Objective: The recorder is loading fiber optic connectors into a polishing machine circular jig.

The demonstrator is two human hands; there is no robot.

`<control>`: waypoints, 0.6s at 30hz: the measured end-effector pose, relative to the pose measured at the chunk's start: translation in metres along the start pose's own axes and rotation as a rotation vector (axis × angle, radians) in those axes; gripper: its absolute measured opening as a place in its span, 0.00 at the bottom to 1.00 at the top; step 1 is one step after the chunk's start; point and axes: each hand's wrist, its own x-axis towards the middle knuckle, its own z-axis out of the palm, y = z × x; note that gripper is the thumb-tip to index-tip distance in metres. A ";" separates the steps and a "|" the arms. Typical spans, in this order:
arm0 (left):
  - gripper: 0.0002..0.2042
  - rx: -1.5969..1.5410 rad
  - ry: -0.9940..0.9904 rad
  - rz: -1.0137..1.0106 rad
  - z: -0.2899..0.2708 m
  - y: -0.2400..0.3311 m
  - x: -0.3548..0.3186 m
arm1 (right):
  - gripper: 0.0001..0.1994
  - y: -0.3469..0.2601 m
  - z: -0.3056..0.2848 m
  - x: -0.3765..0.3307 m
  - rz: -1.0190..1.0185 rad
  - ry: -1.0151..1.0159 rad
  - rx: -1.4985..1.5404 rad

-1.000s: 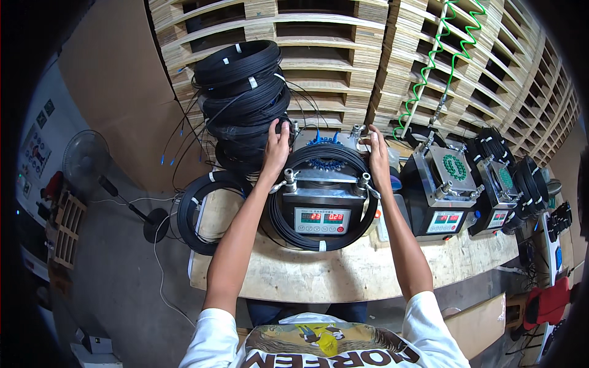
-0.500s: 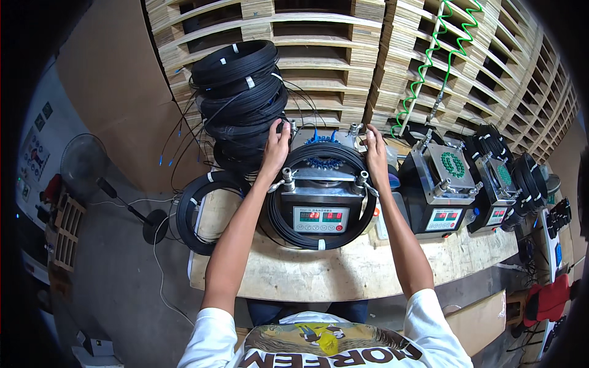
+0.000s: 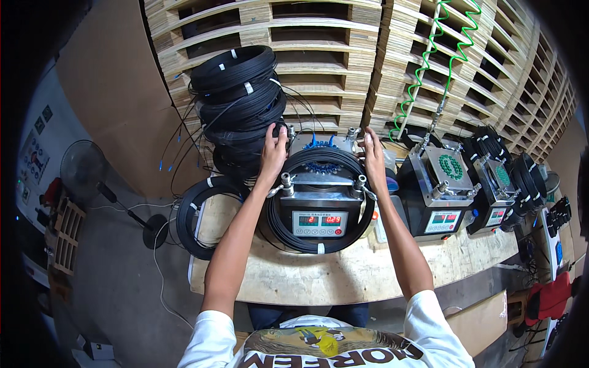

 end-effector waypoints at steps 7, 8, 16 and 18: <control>0.32 0.019 -0.026 0.009 0.000 -0.010 0.006 | 0.24 -0.005 0.000 0.000 -0.051 -0.006 -0.101; 0.32 0.021 -0.026 0.005 -0.001 -0.010 0.006 | 0.24 -0.006 0.001 -0.002 -0.056 -0.017 -0.082; 0.33 0.023 0.020 -0.029 -0.003 -0.007 0.006 | 0.24 0.000 0.001 0.002 -0.037 -0.025 -0.031; 0.33 0.026 0.019 -0.033 -0.002 -0.006 0.005 | 0.24 0.002 0.002 0.002 -0.085 -0.003 -0.017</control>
